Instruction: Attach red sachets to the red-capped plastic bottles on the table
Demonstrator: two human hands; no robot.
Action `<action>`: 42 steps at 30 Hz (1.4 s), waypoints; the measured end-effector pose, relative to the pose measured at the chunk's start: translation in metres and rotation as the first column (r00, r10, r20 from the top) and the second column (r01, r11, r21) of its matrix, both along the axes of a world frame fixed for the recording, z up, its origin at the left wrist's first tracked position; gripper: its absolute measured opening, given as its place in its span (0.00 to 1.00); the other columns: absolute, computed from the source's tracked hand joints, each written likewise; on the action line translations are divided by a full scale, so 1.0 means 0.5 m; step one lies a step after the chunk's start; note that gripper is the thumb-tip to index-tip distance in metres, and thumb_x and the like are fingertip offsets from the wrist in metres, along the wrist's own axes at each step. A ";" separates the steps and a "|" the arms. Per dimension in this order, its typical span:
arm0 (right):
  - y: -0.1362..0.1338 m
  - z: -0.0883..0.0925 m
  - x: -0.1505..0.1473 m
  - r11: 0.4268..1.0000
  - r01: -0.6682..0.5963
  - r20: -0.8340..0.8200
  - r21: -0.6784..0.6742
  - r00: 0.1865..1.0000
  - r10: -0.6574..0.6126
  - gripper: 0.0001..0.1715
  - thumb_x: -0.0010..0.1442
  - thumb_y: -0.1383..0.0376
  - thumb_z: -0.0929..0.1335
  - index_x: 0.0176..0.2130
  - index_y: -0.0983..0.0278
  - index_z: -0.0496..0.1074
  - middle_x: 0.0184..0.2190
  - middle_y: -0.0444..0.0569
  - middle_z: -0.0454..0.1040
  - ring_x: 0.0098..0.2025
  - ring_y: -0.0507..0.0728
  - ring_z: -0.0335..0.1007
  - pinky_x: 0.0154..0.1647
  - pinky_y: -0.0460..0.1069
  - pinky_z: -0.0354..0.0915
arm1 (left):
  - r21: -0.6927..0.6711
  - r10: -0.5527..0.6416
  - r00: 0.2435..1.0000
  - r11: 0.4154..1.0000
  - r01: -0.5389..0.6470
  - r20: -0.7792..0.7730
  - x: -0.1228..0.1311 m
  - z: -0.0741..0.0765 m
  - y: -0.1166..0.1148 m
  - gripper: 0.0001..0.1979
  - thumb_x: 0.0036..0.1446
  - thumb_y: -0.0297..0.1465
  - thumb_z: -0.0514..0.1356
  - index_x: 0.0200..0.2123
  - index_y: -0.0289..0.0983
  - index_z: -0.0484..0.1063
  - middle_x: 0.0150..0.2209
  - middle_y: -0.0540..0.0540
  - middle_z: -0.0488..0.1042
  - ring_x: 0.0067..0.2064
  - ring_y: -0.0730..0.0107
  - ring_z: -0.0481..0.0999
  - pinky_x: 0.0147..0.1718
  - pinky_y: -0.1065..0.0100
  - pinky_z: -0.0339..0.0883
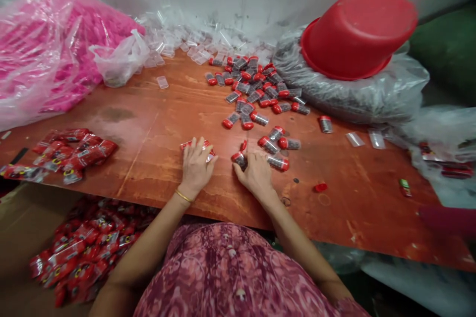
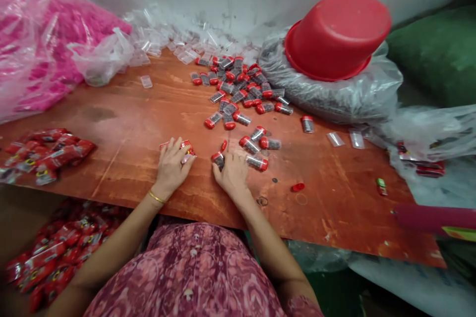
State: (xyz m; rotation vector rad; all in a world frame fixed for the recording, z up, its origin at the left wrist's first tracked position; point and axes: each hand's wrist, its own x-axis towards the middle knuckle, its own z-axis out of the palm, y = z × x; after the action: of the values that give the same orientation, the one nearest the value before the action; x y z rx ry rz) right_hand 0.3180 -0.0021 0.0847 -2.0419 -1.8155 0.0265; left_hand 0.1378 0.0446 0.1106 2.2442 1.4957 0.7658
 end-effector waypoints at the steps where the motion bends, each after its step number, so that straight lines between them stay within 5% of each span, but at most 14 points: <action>1: -0.002 0.000 -0.002 1.000 -0.030 -0.080 0.003 0.996 0.031 0.19 0.56 0.56 0.64 0.41 0.68 0.68 0.36 0.61 0.73 0.39 0.65 0.68 0.42 0.58 0.62 | -0.055 -0.021 0.993 0.998 0.028 0.112 0.011 0.002 -0.001 0.19 0.57 0.36 0.55 0.49 0.34 0.71 0.58 0.34 0.66 0.63 0.50 0.58 0.60 0.47 0.50; 4: -0.021 0.008 -0.007 0.982 -0.179 -0.422 0.058 0.887 0.187 0.18 0.58 0.59 0.63 0.45 0.66 0.64 0.36 0.55 0.73 0.35 0.59 0.69 0.39 0.54 0.65 | -0.362 0.032 0.865 0.916 0.175 0.501 0.048 0.009 0.004 0.26 0.54 0.42 0.58 0.53 0.33 0.66 0.54 0.34 0.70 0.56 0.54 0.68 0.54 0.55 0.62; 6: -0.038 0.020 -0.011 0.951 -0.284 -0.600 0.118 0.743 0.297 0.17 0.59 0.59 0.62 0.47 0.64 0.62 0.37 0.52 0.72 0.36 0.56 0.69 0.38 0.52 0.67 | -0.532 0.123 0.724 0.762 0.370 0.679 0.068 0.015 0.006 0.29 0.52 0.47 0.58 0.50 0.32 0.68 0.48 0.33 0.74 0.49 0.56 0.74 0.47 0.58 0.68; 8: -0.050 0.033 -0.016 0.925 -0.341 -0.676 0.169 0.643 0.361 0.15 0.61 0.60 0.61 0.47 0.62 0.61 0.38 0.50 0.71 0.37 0.55 0.68 0.40 0.51 0.67 | -0.553 0.169 0.608 0.646 0.526 0.776 0.081 0.022 0.003 0.29 0.49 0.50 0.59 0.45 0.31 0.71 0.42 0.35 0.77 0.42 0.59 0.77 0.43 0.61 0.70; 11: -0.056 0.040 -0.019 0.931 -0.317 -0.681 0.182 0.642 0.352 0.15 0.62 0.60 0.58 0.47 0.62 0.61 0.37 0.49 0.71 0.38 0.55 0.68 0.41 0.51 0.68 | -0.467 0.170 0.521 0.719 0.516 0.837 0.087 0.028 -0.016 0.25 0.45 0.46 0.64 0.41 0.33 0.73 0.40 0.39 0.78 0.40 0.63 0.77 0.43 0.63 0.70; 14: -0.053 0.034 -0.016 0.943 -0.286 -0.654 0.170 0.683 0.325 0.16 0.63 0.60 0.57 0.48 0.63 0.61 0.38 0.51 0.72 0.39 0.56 0.70 0.42 0.52 0.68 | -0.385 0.098 0.585 0.837 0.389 0.805 0.083 0.027 -0.039 0.23 0.47 0.40 0.65 0.43 0.33 0.73 0.45 0.38 0.77 0.45 0.62 0.76 0.47 0.62 0.68; 19: -0.060 0.033 -0.029 0.944 -0.261 -0.651 0.204 0.684 0.330 0.18 0.63 0.59 0.57 0.50 0.62 0.62 0.38 0.51 0.74 0.41 0.57 0.71 0.43 0.53 0.68 | -0.194 -0.092 0.774 0.943 0.269 0.627 0.074 0.033 -0.069 0.19 0.55 0.36 0.59 0.48 0.35 0.72 0.50 0.38 0.75 0.51 0.60 0.73 0.53 0.60 0.65; 25: -0.089 0.033 -0.067 0.943 -0.180 -0.712 0.280 0.620 0.329 0.19 0.65 0.59 0.53 0.47 0.62 0.66 0.36 0.51 0.75 0.40 0.57 0.71 0.43 0.52 0.68 | 0.007 -0.203 0.826 0.972 0.235 0.526 0.071 0.055 -0.098 0.17 0.62 0.33 0.49 0.48 0.34 0.73 0.51 0.38 0.74 0.52 0.64 0.73 0.53 0.64 0.66; 32: -0.068 0.035 -0.046 0.939 -0.290 -0.713 0.183 0.618 0.330 0.21 0.66 0.58 0.52 0.47 0.62 0.67 0.36 0.49 0.74 0.40 0.57 0.70 0.43 0.52 0.67 | -0.109 -0.168 0.833 0.959 0.262 0.528 0.065 0.035 -0.089 0.19 0.63 0.35 0.49 0.52 0.35 0.69 0.53 0.40 0.72 0.55 0.63 0.71 0.55 0.62 0.64; 37: -0.043 0.024 -0.005 0.919 -0.370 -0.438 0.134 0.810 0.390 0.22 0.65 0.57 0.56 0.54 0.65 0.61 0.45 0.56 0.72 0.44 0.60 0.68 0.46 0.55 0.65 | -0.091 -0.137 0.860 0.974 0.207 0.492 0.050 0.027 -0.061 0.23 0.64 0.35 0.45 0.59 0.34 0.60 0.60 0.37 0.64 0.60 0.64 0.64 0.58 0.60 0.58; 40: -0.036 -0.006 0.022 0.978 -0.187 -0.182 0.091 0.963 0.201 0.25 0.63 0.57 0.58 0.54 0.69 0.61 0.43 0.62 0.72 0.43 0.64 0.66 0.45 0.59 0.63 | 0.011 -0.068 0.980 0.998 0.067 0.189 0.017 0.021 -0.027 0.18 0.62 0.34 0.48 0.51 0.36 0.70 0.61 0.38 0.62 0.63 0.57 0.59 0.61 0.51 0.51; 42: -0.031 -0.025 0.037 0.996 -0.067 -0.055 0.064 0.996 0.070 0.25 0.62 0.58 0.58 0.53 0.71 0.62 0.43 0.64 0.71 0.44 0.67 0.64 0.44 0.61 0.61 | 0.028 0.031 0.999 0.999 -0.030 -0.026 -0.009 0.012 -0.002 0.16 0.59 0.34 0.52 0.47 0.37 0.73 0.62 0.37 0.59 0.64 0.49 0.54 0.60 0.44 0.47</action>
State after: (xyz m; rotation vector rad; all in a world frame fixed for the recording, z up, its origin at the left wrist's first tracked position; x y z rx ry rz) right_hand 0.3364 -0.0178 0.0722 -1.9168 -1.8281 0.0467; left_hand 0.1333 0.0438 0.1167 2.2654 1.5436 0.7733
